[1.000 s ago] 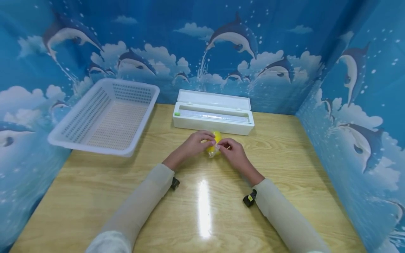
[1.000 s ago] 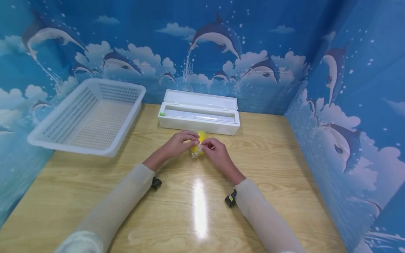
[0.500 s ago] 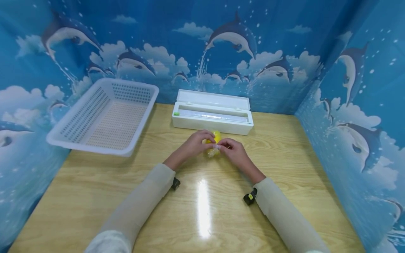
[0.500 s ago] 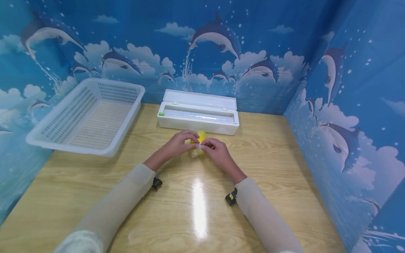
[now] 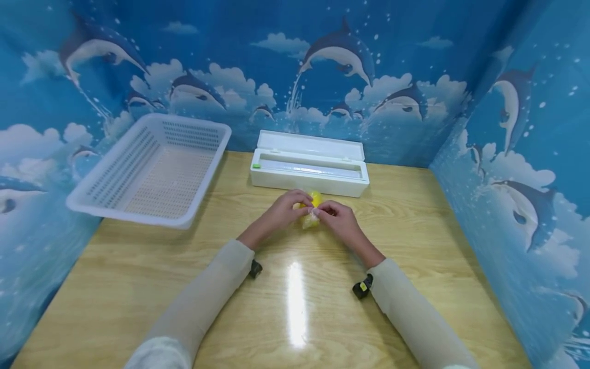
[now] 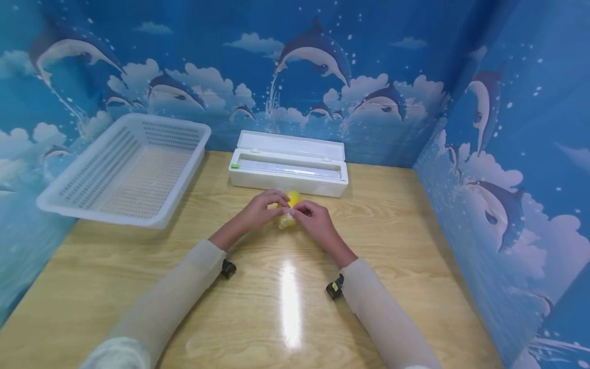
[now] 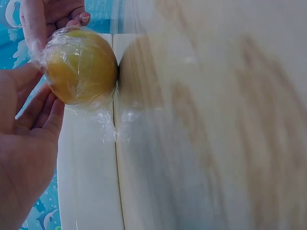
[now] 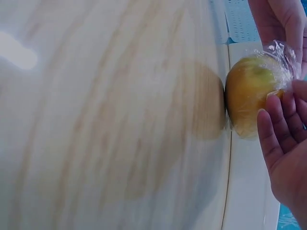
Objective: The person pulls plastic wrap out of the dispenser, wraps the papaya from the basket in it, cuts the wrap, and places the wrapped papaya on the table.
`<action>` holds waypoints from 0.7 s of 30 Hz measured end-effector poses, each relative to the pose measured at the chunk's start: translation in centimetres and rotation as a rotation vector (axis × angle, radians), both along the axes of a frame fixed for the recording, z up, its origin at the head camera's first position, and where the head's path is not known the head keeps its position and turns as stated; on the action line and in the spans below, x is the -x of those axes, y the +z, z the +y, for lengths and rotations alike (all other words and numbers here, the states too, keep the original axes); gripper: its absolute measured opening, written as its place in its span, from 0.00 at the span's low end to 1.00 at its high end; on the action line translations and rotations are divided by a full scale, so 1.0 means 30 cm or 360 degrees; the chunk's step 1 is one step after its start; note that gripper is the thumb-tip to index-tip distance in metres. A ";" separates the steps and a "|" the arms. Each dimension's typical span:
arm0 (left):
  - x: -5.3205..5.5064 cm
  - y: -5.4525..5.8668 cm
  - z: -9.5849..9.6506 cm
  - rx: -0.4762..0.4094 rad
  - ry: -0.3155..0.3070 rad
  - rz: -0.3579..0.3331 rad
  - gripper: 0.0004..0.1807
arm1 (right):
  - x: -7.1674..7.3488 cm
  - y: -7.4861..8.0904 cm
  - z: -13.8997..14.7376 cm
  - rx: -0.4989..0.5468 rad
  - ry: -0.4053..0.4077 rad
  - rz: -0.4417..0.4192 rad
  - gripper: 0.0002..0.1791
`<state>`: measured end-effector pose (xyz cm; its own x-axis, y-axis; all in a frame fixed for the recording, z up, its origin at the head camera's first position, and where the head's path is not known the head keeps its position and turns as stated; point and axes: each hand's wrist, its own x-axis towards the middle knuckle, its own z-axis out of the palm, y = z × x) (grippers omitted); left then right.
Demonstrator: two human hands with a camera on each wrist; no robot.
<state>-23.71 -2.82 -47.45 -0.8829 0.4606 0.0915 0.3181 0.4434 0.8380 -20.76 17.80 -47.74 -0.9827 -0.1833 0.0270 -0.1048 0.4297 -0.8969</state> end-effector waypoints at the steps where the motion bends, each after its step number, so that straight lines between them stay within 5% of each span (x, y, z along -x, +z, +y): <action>1: -0.001 0.002 -0.001 0.0001 -0.0017 -0.0002 0.07 | 0.000 0.002 0.000 0.0030 -0.0021 -0.0012 0.14; 12: 0.016 0.022 -0.011 0.0121 -0.0150 -0.0004 0.12 | 0.005 0.022 -0.007 0.0122 -0.0026 -0.0078 0.11; 21: 0.016 0.021 -0.011 0.0003 -0.0079 0.0053 0.06 | 0.001 0.033 -0.002 0.0029 0.0100 -0.0120 0.12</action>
